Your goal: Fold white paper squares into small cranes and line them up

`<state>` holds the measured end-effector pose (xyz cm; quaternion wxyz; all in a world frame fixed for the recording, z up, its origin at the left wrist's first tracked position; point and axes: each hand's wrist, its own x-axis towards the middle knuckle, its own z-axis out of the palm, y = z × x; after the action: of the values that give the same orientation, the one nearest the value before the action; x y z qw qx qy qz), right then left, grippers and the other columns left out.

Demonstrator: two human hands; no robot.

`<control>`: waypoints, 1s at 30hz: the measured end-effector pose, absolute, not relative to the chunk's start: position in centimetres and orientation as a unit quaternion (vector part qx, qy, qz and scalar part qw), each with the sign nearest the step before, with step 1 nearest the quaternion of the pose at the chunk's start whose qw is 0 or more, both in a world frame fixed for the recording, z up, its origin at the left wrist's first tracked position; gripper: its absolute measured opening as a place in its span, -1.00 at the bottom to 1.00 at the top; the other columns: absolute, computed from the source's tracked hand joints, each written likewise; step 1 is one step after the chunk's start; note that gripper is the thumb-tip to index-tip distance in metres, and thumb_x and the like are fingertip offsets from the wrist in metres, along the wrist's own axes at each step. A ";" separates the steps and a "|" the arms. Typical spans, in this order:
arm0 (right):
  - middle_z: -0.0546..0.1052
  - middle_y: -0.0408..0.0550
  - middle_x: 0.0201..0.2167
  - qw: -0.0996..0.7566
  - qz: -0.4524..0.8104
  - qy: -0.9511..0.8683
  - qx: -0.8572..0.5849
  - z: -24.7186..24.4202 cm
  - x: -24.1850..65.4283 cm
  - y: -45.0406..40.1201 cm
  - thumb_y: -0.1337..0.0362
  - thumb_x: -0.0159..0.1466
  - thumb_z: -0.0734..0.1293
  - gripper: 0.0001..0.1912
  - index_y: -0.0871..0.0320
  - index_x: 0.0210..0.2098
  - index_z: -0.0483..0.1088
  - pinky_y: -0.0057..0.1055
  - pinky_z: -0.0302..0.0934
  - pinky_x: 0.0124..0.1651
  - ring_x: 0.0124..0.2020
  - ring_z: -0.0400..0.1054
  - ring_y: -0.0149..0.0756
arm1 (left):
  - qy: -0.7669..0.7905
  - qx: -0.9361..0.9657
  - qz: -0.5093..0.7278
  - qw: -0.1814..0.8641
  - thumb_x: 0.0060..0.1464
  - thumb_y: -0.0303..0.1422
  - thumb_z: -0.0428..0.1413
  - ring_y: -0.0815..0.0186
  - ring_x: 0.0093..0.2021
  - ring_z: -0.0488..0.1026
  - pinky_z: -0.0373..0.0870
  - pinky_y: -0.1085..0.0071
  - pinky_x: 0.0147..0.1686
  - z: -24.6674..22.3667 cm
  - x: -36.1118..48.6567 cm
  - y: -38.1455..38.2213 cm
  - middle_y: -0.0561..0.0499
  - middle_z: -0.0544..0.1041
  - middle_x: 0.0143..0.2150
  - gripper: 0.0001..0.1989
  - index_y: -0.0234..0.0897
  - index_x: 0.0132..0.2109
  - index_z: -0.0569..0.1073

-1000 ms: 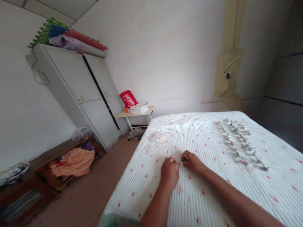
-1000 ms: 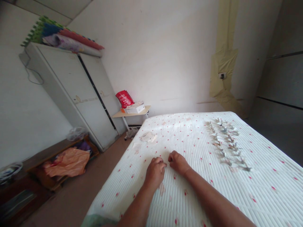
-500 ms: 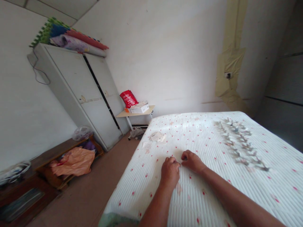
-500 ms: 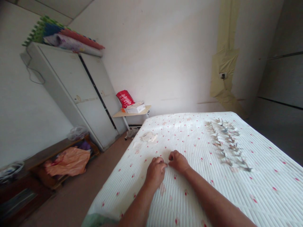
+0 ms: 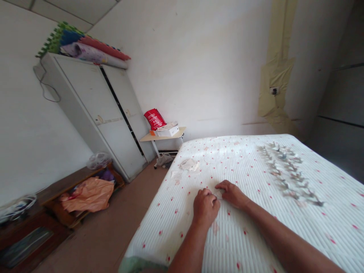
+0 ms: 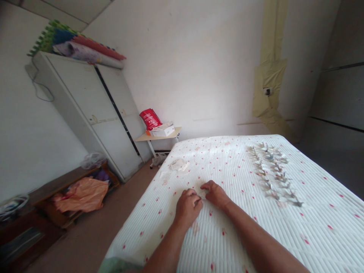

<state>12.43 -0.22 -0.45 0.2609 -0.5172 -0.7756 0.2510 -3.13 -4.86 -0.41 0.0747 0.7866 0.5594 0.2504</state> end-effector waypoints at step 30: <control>0.42 -0.09 -0.41 0.276 0.241 -0.799 -0.476 0.1 13.3 -0.8 0.53 -0.02 0.20 -0.77 0.19 -0.46 0.44 -0.52 0.14 -0.30 -0.39 0.31 -0.41 | 0.586 0.765 0.256 0.071 -0.06 -0.41 0.08 0.32 -0.16 0.27 0.19 0.42 -0.13 -0.5 -3.0 -4.8 0.04 0.39 -0.23 -0.86 -0.15 -0.31 0.51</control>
<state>13.31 -0.83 0.10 0.2765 -0.4763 -0.7991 0.2410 -2.95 -4.81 -0.49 0.0708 0.7654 0.5863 0.2556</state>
